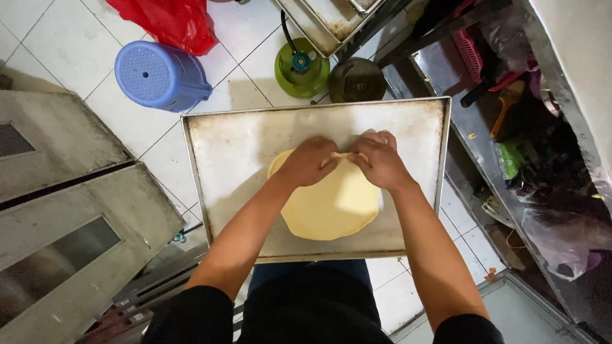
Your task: The person cleans a metal baking tray using a cloth, then uses a rolling pin to flatten a ball of dough on a stainless steel table, and finally transfers the flattened dough onto the tray.
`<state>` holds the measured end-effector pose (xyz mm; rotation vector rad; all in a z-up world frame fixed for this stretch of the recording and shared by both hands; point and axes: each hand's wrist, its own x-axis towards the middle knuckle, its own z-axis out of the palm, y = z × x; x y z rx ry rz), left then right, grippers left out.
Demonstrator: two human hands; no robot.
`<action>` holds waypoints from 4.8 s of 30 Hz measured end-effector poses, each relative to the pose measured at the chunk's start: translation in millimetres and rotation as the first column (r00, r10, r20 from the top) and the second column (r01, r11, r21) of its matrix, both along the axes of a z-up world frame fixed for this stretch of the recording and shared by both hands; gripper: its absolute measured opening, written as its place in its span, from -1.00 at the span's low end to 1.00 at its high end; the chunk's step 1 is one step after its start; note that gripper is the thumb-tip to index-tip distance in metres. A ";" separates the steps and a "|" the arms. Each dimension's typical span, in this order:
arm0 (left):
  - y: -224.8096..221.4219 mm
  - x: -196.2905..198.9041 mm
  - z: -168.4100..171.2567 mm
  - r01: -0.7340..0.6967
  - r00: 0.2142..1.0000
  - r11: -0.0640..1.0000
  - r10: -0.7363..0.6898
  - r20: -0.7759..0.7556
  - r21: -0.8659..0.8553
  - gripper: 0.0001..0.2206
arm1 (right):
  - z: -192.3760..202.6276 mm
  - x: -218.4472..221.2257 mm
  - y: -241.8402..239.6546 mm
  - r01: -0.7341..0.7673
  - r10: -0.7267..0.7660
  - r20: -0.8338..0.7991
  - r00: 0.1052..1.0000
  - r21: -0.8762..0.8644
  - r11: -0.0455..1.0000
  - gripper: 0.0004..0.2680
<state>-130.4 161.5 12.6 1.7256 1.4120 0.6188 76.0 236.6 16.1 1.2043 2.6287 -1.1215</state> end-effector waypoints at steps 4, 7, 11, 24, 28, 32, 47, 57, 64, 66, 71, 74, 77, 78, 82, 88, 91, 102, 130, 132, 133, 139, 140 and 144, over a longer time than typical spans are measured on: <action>2.7 -7.9 30.6 0.058 0.994 0.991 -0.068 -0.082 -0.120 -0.81 | 25.7 -10.2 2.2 -0.026 0.026 0.004 1.000 0.014 1.000 -0.90; 18.9 -12.3 30.9 -0.079 0.997 0.955 0.067 -0.050 -0.287 -0.80 | 23.8 -15.2 16.2 0.053 -0.054 -0.251 0.967 -0.008 0.999 -0.90; 32.4 -1.1 -3.4 -0.323 0.934 0.914 0.265 -0.238 -0.247 -0.82 | -27.7 -14.6 11.8 0.222 -0.188 -0.134 0.973 0.317 0.922 -0.89; -55.5 -28.9 -14.0 -0.380 0.793 0.829 0.520 -0.317 0.411 -0.86 | -21.1 -72.2 -17.5 -0.192 0.139 0.159 0.978 0.395 0.899 -0.82; -54.6 -23.2 -44.7 -0.347 0.789 0.848 0.495 -0.364 0.401 -0.92 | -55.5 -69.1 -6.0 -0.244 0.224 0.098 0.970 0.320 0.915 -0.87; -40.3 -37.9 -44.3 -0.483 0.757 0.789 0.595 -0.271 0.380 -0.88 | -59.6 -80.2 3.2 -0.033 0.087 -0.110 0.990 0.416 0.909 -0.94; -111.0 -32.5 -42.7 -0.674 0.643 0.667 0.741 -0.194 0.317 -0.89 | -39.7 -124.5 -28.7 -0.492 0.509 0.065 0.858 0.389 0.779 -0.87; -148.8 -40.0 -25.0 -0.824 0.405 0.474 0.876 -0.263 0.309 -0.81 | 3.8 -174.3 -50.7 -0.644 0.664 0.122 0.738 0.423 0.637 -0.82; -166.0 24.3 -67.8 -0.763 0.318 0.437 0.895 -0.313 0.476 -0.87 | 2.9 -178.6 -61.9 -0.786 0.861 0.220 0.459 0.552 0.278 -0.84; -161.7 24.1 -81.8 -0.831 0.292 0.401 0.904 -0.311 0.386 -0.88 | -3.3 -184.5 -59.8 -0.789 0.847 0.266 0.459 0.560 0.252 -0.88; -176.8 -7.5 -53.6 -0.861 0.213 0.317 0.935 -0.285 0.398 -0.88 | -19.4 -194.3 -64.1 -0.857 0.790 0.346 0.506 0.311 0.412 -0.83; -192.6 -2.5 -62.7 -0.867 0.168 0.263 0.954 -0.249 0.423 -0.80 | -14.1 -203.5 -78.9 -0.865 0.818 0.318 0.480 0.329 0.380 -0.83; -214.5 30.8 -44.3 -0.887 0.141 0.231 0.960 -0.243 0.399 -0.78 | 0.4 -184.0 -102.2 -0.863 0.935 0.217 0.281 0.484 0.147 -0.82; -218.2 35.5 -35.9 -0.880 0.151 0.248 0.955 -0.257 0.406 -0.80 | 8.4 -182.6 -107.6 -0.830 0.971 0.183 0.152 0.557 0.025 -0.81; -212.8 54.9 -22.4 -0.857 0.120 0.213 0.968 -0.219 0.470 -0.77 | -2.9 -176.7 -105.1 -0.756 0.987 0.143 0.074 0.654 -0.039 -0.89; -202.6 66.6 -41.1 -0.903 0.072 0.162 0.971 -0.229 0.399 -0.76 | -4.7 -176.7 -104.9 -0.748 0.984 0.159 0.086 0.662 -0.041 -0.94; -208.8 67.5 -46.0 -0.957 0.157 0.208 0.957 -0.242 0.200 -0.80 | -1.8 -179.9 -112.7 -0.801 0.972 0.194 0.129 0.599 -0.013 -0.93; -266.3 13.2 -34.0 -0.858 0.411 0.461 0.881 -0.235 0.225 -0.88 | -30.7 -141.6 -155.5 -0.576 0.662 0.087 0.744 0.585 0.571 -0.86; -256.4 17.4 -15.6 -0.128 0.842 0.849 0.365 -0.396 0.512 -0.81 | -6.9 110.7 -195.3 -0.205 0.131 0.166 0.977 0.585 0.785 -0.89; -239.2 46.1 -8.8 -0.125 0.867 0.841 0.350 -0.353 0.527 -0.74 | -16.2 151.5 -170.8 -0.170 0.047 0.200 0.979 0.656 0.736 -0.91; -227.9 63.0 -16.2 -0.130 0.865 0.841 0.355 -0.355 0.524 -0.74 | -15.4 156.6 -156.8 -0.174 0.054 0.199 0.978 0.653 0.737 -0.91; -184.9 157.3 -42.3 -0.199 0.828 0.858 0.405 -0.387 0.473 -0.77 | 4.8 144.5 -108.1 -0.350 0.361 0.116 0.925 0.627 0.696 -0.92; -176.9 167.8 -39.2 -0.212 0.817 0.863 0.414 -0.402 0.459 -0.81 | -2.8 142.0 -100.9 -0.373 0.431 0.074 0.899 0.645 0.667 -0.90; -158.9 205.3 -40.2 -0.317 0.751 0.853 0.492 -0.440 0.414 -0.87 | -10.1 125.0 -80.2 -0.438 0.638 -0.059 0.768 0.678 0.590 -0.90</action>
